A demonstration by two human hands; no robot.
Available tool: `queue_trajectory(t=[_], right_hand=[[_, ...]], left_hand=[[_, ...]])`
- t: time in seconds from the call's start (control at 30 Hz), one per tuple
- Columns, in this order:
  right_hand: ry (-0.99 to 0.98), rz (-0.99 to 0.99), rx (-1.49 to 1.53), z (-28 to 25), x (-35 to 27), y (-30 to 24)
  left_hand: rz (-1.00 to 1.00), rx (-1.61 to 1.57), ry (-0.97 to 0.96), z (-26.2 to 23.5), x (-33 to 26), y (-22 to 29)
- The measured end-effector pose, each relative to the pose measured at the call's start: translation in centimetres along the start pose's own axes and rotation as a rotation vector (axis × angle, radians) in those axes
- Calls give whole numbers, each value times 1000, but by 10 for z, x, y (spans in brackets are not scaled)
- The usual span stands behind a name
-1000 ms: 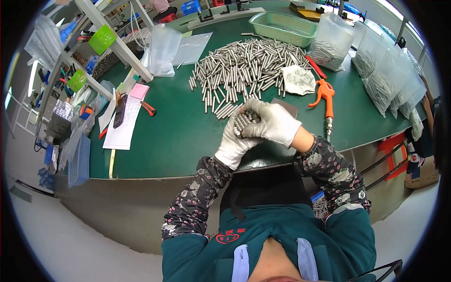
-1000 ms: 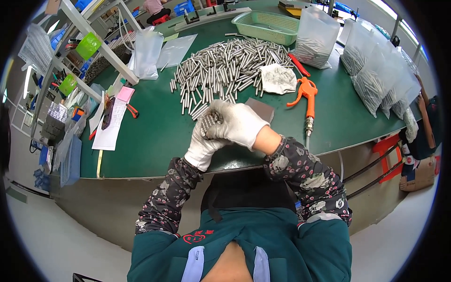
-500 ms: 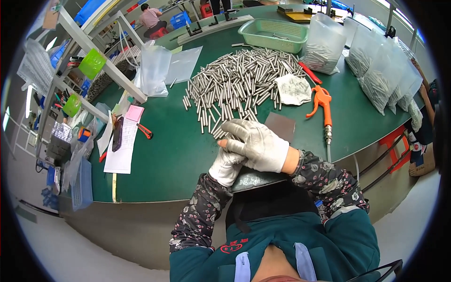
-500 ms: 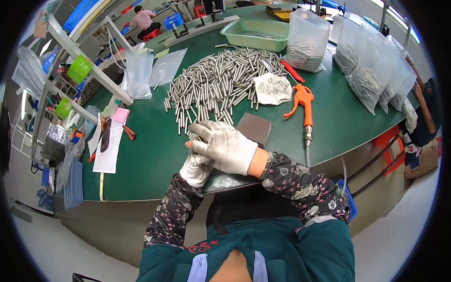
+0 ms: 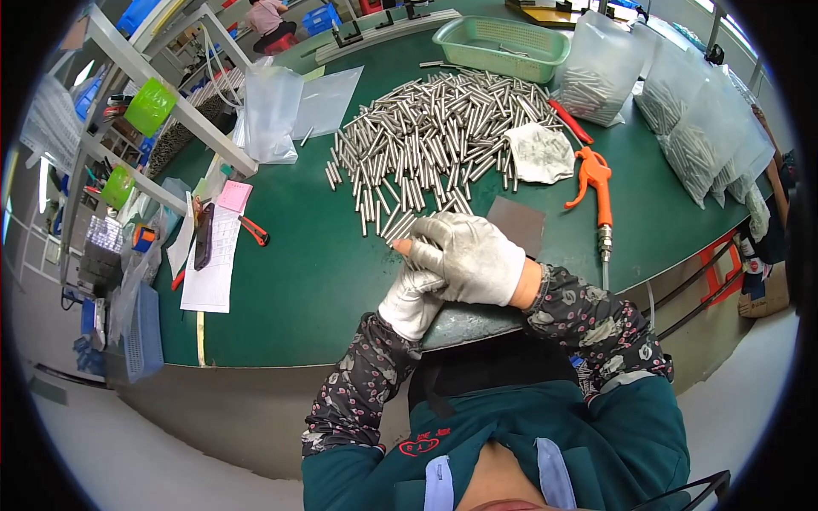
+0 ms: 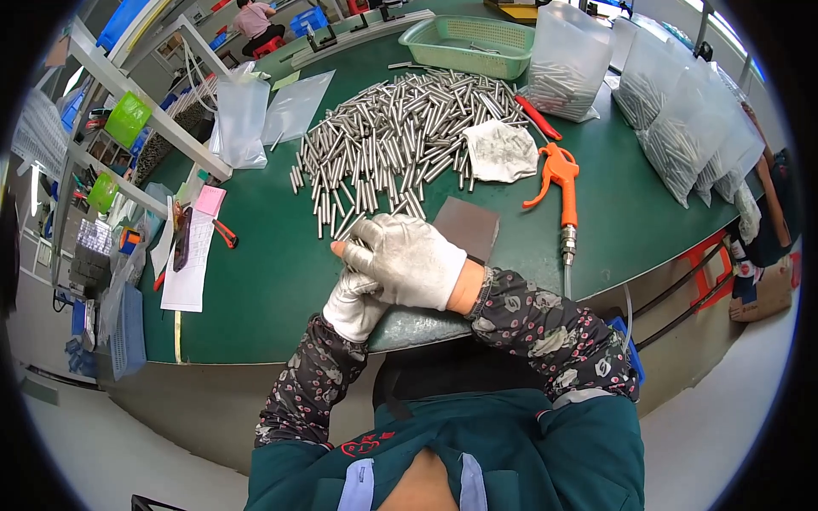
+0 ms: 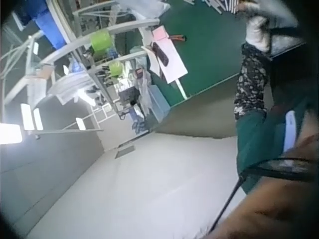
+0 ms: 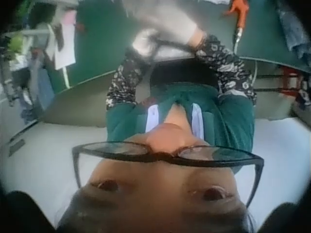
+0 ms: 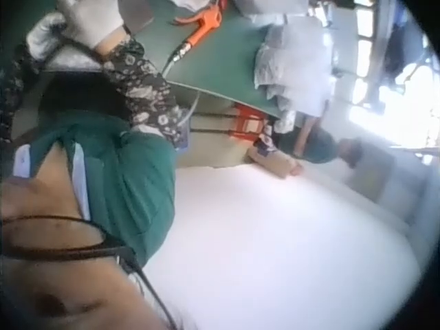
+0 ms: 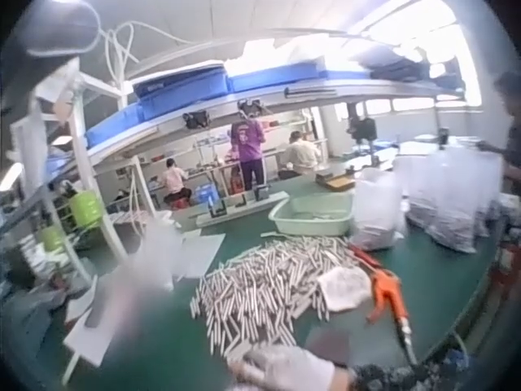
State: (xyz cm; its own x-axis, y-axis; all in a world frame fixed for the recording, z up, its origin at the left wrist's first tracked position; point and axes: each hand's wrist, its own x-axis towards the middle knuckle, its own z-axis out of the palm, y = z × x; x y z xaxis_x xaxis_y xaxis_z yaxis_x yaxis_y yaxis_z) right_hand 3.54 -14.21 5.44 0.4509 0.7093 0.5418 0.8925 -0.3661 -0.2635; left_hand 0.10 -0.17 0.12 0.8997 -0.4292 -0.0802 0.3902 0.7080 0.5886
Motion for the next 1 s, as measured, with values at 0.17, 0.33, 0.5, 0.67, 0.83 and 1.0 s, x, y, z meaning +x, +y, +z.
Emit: queue_trajectory(t=[0.17,0.33,0.5,0.67,0.83,1.0], right_hand=[[-47,-71,-73,-2,1,4],[-19,-16,-56,0,-6,6],[-18,38,85,-11,-5,-3],[87,462,-47,-60,-27,18],[-172,505,-543,-38,-61,25],[-41,693,-137,-53,-57,21]], left_hand=[[43,54,8,-6,1,-1],[24,37,20,1,2,-1],[177,127,81,17,-5,-2],[262,485,101,15,7,-4],[286,664,93,8,14,-17],[364,753,3,1,16,-24]])
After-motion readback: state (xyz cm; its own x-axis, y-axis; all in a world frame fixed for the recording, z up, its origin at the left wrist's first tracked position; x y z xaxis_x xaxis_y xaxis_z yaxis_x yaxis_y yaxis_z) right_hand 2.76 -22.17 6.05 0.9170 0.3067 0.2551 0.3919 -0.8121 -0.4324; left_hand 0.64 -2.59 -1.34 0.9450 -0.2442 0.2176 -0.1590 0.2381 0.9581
